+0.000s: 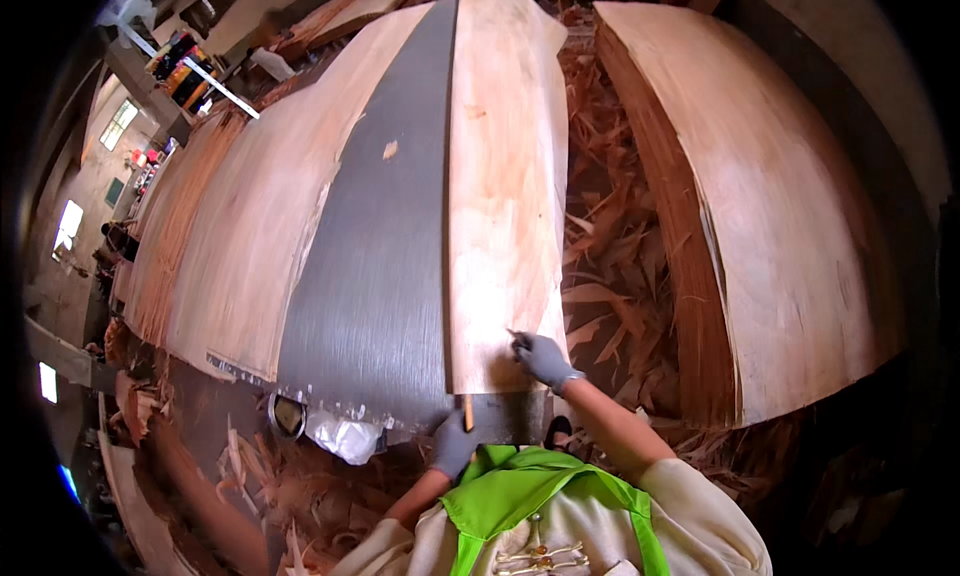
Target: The person applies adhesive tape and uses a utility knife to repair or join large sheets of wood veneer on a workbench. They trim excess wood and tape, then flip and move sheets to continue the patching process.
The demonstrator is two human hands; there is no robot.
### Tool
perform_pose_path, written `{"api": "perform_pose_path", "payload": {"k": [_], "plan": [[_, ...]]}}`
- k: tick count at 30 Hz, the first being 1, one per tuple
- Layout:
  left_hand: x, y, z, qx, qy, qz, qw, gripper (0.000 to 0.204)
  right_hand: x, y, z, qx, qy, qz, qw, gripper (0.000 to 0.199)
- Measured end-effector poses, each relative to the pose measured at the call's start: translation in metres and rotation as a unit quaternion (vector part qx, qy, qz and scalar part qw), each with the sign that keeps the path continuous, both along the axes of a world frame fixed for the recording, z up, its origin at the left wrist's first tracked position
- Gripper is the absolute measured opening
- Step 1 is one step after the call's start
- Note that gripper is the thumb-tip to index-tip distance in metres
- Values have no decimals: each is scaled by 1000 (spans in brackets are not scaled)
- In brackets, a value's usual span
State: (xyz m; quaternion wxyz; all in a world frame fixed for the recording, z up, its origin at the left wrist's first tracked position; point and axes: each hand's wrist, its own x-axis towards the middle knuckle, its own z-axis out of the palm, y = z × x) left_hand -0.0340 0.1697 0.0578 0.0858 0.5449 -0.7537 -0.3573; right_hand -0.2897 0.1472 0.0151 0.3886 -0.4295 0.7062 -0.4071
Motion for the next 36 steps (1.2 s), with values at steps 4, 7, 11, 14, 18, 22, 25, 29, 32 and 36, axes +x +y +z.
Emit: {"api": "perform_pose_path", "payload": {"k": [4, 7, 11, 14, 18, 22, 25, 29, 32, 36], "plan": [[31, -2, -20, 55, 112, -41, 991, 35, 32, -31, 22, 72, -52, 22, 996, 41], [-17, 9, -2, 107, 82, -124, 983, 39, 49, -30, 32, 88, 32, -62, 994, 45], [-74, 10, 37, 83, 63, -312, 944, 39, 16, -14, 41, 105, 112, -177, 972, 40], [-75, 11, 15, 118, 157, -363, 911, 31, -12, 15, 52, 39, 134, -177, 974, 42], [-58, 21, -10, 183, 158, -293, 925, 31, -48, 44, 89, 37, 129, -189, 973, 37], [-63, 34, -17, 227, 104, -313, 916, 33, -75, 101, 140, -46, 50, -213, 975, 39], [-102, 57, -17, 251, 107, -322, 907, 35, -108, 149, 129, -107, -17, -246, 963, 36], [-165, 79, -13, 277, 160, -246, 915, 37, -140, 212, 158, -172, -87, -260, 946, 34], [-212, 117, -28, 308, 200, -176, 913, 39, -179, 284, 167, -212, -133, -275, 928, 34], [-251, 181, -59, 370, 256, -30, 893, 41, -243, 370, 195, -194, -151, -268, 932, 34]]}}
